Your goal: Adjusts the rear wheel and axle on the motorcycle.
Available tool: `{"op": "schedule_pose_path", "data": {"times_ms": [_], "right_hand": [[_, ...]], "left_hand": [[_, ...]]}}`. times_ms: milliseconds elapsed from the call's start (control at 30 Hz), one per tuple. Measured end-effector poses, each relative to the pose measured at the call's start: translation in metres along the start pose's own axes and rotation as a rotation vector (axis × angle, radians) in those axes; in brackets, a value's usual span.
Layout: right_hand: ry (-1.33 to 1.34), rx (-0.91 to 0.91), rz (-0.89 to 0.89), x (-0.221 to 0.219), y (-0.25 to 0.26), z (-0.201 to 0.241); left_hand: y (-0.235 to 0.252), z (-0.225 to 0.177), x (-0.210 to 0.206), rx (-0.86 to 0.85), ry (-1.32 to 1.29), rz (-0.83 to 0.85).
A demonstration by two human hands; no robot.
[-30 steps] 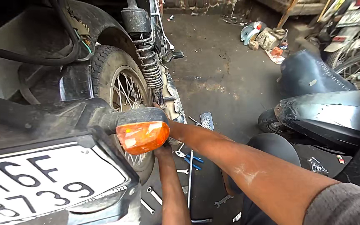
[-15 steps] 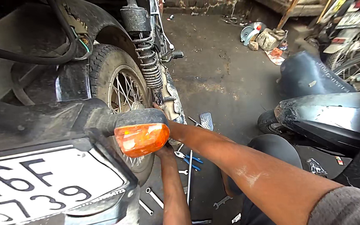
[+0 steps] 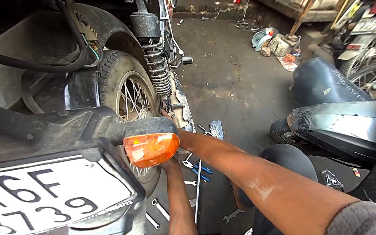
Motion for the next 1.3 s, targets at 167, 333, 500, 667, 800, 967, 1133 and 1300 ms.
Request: {"op": "schedule_pose_path", "data": {"times_ms": [167, 333, 500, 667, 800, 967, 1133, 1300], "right_hand": [[-0.012, 0.004, 0.012, 0.002, -0.001, 0.001], [-0.033, 0.000, 0.020, 0.001, -0.002, 0.002], [-0.047, -0.003, 0.027, 0.003, -0.002, 0.002], [-0.007, -0.008, 0.033, 0.002, -0.002, 0.003], [-0.014, -0.009, 0.024, 0.003, -0.001, 0.002], [0.063, -0.020, -0.030, 0.022, -0.043, 0.008], [-0.021, -0.005, -0.045, 0.004, -0.013, 0.004], [-0.061, -0.002, 0.027, -0.001, 0.003, 0.001]], "left_hand": [[-0.001, -0.012, 0.004, 0.013, 0.146, -0.069], [0.023, 0.015, 0.011, 0.290, 0.221, 0.076], [0.017, -0.002, 0.014, 0.044, 0.162, 0.094], [0.025, 0.006, 0.011, 0.396, 0.287, 0.133], [0.031, 0.006, 0.011, 0.327, 0.201, 0.174], [0.015, 0.001, 0.007, 0.344, 0.129, 0.138], [0.025, 0.010, 0.009, 0.332, 0.143, 0.184], [0.019, 0.003, 0.009, 0.326, 0.122, 0.180]]}}
Point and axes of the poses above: each hand's wrist, its own y-axis towards the middle knuckle, its own x-axis out of the back of the hand, z = x × y, the point moved 3 cm from there along y, towards the middle knuckle
